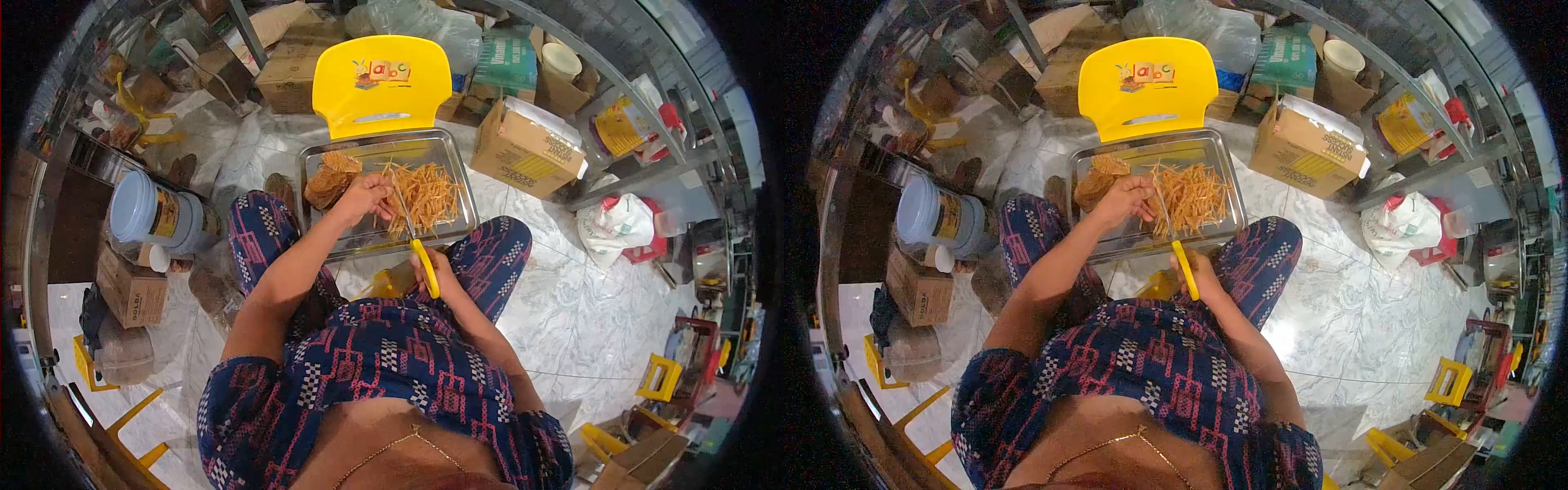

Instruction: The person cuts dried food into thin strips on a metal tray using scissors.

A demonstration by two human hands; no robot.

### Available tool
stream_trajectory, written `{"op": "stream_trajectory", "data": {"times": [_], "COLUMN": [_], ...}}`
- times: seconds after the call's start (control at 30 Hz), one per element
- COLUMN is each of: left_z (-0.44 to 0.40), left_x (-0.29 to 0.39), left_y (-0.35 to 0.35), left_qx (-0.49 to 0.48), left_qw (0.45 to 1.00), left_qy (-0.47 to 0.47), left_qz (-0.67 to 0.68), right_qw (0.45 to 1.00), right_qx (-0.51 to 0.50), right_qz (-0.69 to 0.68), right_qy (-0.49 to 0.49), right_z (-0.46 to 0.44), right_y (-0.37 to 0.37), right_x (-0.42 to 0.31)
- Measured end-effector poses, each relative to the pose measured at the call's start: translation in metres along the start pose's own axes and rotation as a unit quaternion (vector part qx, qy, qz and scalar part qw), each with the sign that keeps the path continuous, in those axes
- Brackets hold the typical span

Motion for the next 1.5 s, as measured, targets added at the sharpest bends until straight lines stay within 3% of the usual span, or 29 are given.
{"op": "stream_trajectory", "data": {"times": [0.27, 0.37, 0.57, 1.33, 1.5], "left_z": [0.004, 0.001, 0.001, 0.006, 0.008], "left_x": [0.010, 0.002, -0.002, -0.002, 0.001], "left_y": [-0.003, 0.003, -0.002, -0.015, -0.017], "left_qx": [0.045, 0.034, 0.019, 0.057, 0.063], "left_qw": [0.999, 0.999, 0.999, 0.998, 0.998], "left_qy": [0.023, 0.019, 0.023, -0.009, -0.007], "left_qz": [0.006, -0.008, -0.017, 0.040, 0.031], "right_qw": [1.000, 0.998, 0.998, 1.000, 0.997], "right_qx": [0.003, 0.032, -0.048, 0.008, -0.011], "right_qz": [-0.007, 0.059, -0.004, -0.007, 0.034], "right_qy": [0.004, 0.020, 0.047, -0.017, 0.073], "right_z": [-0.001, -0.002, -0.009, -0.001, -0.008], "right_y": [-0.002, -0.002, -0.005, -0.004, -0.006], "right_x": [-0.002, 0.001, 0.010, -0.002, 0.007]}}
Point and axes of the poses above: each hand's wrist, its own z-axis away from the middle knuckle, its own y-axis out of the back of the hand, x = y × z, the point moved 3 cm from there along -z, towards the middle knuckle, and after that the axes turned 9 degrees about -y, right-handed, at the moved point
